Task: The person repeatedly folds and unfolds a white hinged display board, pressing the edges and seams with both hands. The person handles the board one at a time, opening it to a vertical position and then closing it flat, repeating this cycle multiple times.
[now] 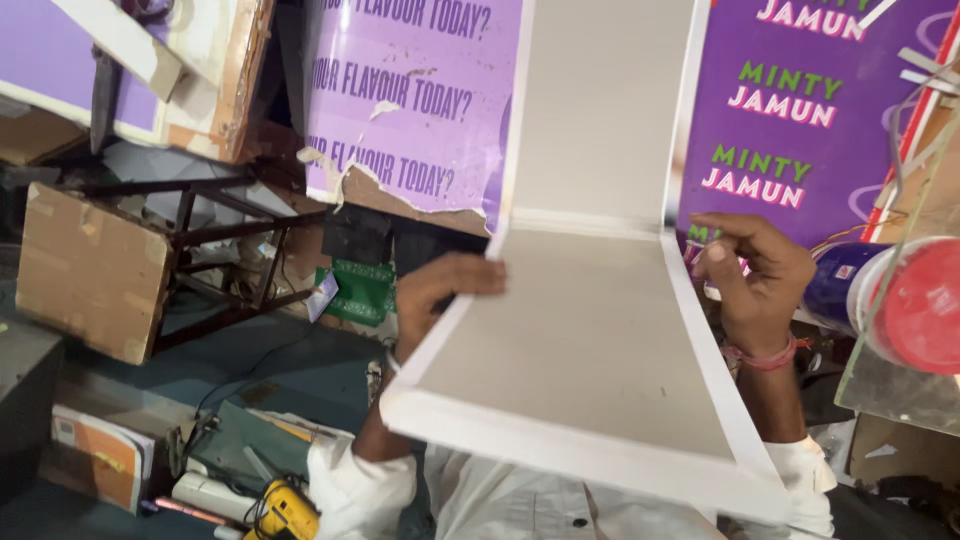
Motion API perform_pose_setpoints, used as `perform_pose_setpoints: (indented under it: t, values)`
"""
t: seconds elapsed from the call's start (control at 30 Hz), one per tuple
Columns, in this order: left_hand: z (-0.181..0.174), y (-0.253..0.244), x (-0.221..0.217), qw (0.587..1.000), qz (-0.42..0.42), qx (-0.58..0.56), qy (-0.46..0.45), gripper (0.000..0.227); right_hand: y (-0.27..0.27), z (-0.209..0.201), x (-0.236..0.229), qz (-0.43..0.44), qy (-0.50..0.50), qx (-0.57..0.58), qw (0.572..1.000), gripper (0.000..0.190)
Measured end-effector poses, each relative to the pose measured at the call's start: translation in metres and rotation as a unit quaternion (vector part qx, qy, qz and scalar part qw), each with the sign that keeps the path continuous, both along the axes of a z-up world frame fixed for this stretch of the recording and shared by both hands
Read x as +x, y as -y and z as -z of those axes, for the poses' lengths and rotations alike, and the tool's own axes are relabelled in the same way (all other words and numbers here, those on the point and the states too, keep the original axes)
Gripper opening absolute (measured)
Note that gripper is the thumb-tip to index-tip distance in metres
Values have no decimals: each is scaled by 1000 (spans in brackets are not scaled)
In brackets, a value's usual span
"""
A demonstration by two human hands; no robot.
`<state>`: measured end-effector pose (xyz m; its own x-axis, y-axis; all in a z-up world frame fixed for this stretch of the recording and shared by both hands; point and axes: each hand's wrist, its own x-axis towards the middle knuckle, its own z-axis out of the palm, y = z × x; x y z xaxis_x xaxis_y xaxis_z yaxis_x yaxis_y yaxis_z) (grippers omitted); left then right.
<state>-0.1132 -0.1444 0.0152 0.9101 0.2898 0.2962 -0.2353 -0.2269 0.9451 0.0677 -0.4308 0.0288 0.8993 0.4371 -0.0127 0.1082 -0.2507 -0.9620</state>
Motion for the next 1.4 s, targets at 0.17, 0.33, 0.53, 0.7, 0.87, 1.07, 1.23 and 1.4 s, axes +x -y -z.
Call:
perform_pose_setpoints:
  t: [0.17,0.33,0.53,0.7,0.87,1.07,1.23,1.4]
  values:
    - [-1,-3,-27,982,137,-113,-58,23,-33,2,6,-84,191,-98,973,17]
    - [1,-2,-48,927,273,-241,-92,28,-67,16,2,-185,229,-114,949,16]
    - [1,4,-45,792,436,-420,-81,68,-78,37,-17,-215,324,-154,908,14]
    - [-2,17,-8,945,180,-185,-202,35,-90,44,-20,-229,305,-123,916,14]
    - [5,12,47,918,-72,369,-129,43,-101,38,-17,-267,330,-143,894,21]
    - [7,8,79,861,-41,483,-150,78,-81,35,-21,-258,353,-152,886,26]
    - [12,3,82,854,-32,496,-157,92,-33,42,-12,-80,382,-261,883,21]
    - [11,2,83,852,-37,506,-127,94,8,51,0,39,362,-347,864,19]
